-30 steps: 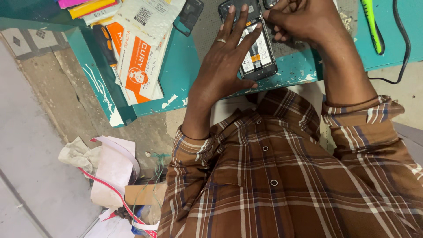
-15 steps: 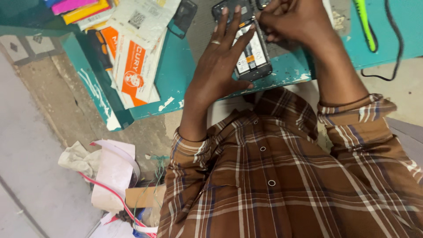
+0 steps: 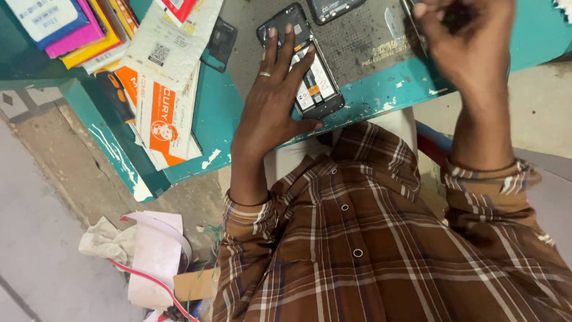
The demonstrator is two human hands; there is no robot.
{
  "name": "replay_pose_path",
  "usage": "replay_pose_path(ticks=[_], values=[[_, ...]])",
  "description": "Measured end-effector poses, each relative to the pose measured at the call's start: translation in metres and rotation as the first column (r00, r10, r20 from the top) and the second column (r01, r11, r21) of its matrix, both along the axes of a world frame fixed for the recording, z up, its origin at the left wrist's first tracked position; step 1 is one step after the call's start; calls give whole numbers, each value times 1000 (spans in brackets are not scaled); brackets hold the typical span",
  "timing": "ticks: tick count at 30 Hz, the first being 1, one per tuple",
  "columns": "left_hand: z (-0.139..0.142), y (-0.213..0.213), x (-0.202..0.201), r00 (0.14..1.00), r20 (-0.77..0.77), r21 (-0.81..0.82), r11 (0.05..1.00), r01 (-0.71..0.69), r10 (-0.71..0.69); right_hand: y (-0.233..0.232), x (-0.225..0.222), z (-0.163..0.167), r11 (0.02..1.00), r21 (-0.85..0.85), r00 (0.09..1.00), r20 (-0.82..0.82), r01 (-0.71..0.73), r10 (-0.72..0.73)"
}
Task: The person cleans the back cover of a disassembled smartphone using a brush and a heat gun, then uses tweezers to remove small debris from the camera cutout. They handle the back cover and the phone body separately on a cluttered workbench.
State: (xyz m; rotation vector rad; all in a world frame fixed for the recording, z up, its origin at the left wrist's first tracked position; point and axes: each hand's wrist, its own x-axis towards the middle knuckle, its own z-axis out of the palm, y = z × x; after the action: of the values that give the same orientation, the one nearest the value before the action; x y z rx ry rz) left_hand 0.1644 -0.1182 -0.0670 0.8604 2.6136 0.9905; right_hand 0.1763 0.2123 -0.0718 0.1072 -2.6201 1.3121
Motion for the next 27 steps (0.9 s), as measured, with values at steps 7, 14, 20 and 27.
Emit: replay_pose_path(ticks=[7,14,20,27], values=[[-1,5,5,1000,-10,-3,1000,-23,23,-15,-22,5,915,367,978,-57,-166,200],[-7,-2,2,1000,27,41,999,-1,0,-22,-7,17,867,492,987,-76,-84,139],[-13,-5,0,1000,15,92,996,6,-7,-16,-12,7,835,539,974,-112,-105,195],[-16,-7,1,1000,12,115,993,8,-10,-16,-11,7,822,560,977,-95,-107,192]])
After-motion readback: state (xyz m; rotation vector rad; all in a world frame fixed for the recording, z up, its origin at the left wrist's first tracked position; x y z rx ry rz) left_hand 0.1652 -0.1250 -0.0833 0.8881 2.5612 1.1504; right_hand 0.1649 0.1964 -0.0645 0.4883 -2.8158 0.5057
